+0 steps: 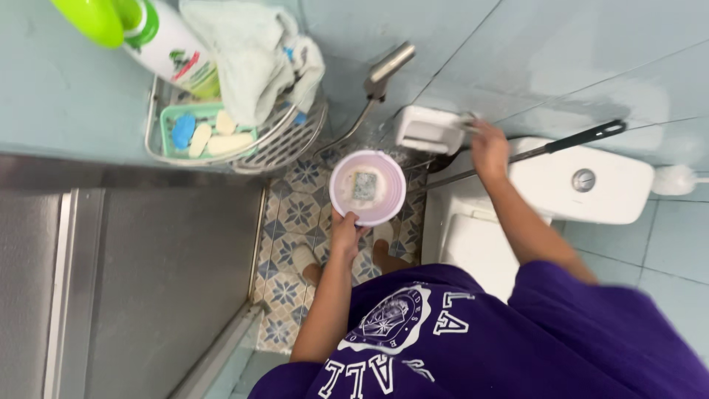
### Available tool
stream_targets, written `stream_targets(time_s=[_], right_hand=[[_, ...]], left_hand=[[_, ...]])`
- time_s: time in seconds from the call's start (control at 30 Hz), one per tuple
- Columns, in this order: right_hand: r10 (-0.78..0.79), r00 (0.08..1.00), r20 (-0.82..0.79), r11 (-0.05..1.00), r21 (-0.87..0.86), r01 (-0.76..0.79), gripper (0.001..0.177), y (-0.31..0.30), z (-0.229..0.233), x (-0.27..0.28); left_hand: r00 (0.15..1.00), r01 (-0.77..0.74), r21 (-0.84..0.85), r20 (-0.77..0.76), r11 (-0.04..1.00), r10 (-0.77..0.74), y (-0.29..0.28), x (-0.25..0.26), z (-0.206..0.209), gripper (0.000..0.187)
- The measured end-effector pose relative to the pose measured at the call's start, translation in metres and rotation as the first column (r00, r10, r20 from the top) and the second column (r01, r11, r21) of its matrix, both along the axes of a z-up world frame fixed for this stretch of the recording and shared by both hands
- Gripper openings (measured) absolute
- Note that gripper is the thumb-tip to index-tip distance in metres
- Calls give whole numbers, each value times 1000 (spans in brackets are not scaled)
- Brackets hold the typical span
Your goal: The person cleans the exterior and rim of a toilet using a sponge and cleaning spray, wiping the tank, lid, and base of the toilet.
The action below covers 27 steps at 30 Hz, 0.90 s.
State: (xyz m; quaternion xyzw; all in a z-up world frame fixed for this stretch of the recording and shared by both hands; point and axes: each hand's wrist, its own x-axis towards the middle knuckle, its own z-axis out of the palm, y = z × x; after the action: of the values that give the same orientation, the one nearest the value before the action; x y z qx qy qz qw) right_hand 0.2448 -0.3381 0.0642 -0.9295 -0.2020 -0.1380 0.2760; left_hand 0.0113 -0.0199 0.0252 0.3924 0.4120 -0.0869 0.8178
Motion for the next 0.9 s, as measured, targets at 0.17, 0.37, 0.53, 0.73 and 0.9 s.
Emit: stream_targets(time_s=[0.17, 0.37, 0.53, 0.73, 0.9], right_hand=[[-243, 808, -537, 94, 816, 570, 21, -24, 14, -4], [-19, 778, -629, 276, 744, 608, 20, 92, -26, 28], [204, 633, -747, 133, 661, 738, 32, 107, -45, 52], [235, 657, -716, -128, 647, 751, 44, -58, 14, 37], [-18, 650, -760, -257, 631, 732, 42, -67, -25, 47]], left_hand=[[999, 47, -2, 7, 999, -47, -19, 15, 4, 67], [996, 84, 44, -3, 995, -84, -19, 15, 9, 64], [992, 117, 66, 30, 991, -119, -24, 25, 15, 62], [988, 152, 13, -27, 988, -152, -29, 39, 46, 64], [981, 168, 34, 88, 985, -170, -38, 37, 35, 67]])
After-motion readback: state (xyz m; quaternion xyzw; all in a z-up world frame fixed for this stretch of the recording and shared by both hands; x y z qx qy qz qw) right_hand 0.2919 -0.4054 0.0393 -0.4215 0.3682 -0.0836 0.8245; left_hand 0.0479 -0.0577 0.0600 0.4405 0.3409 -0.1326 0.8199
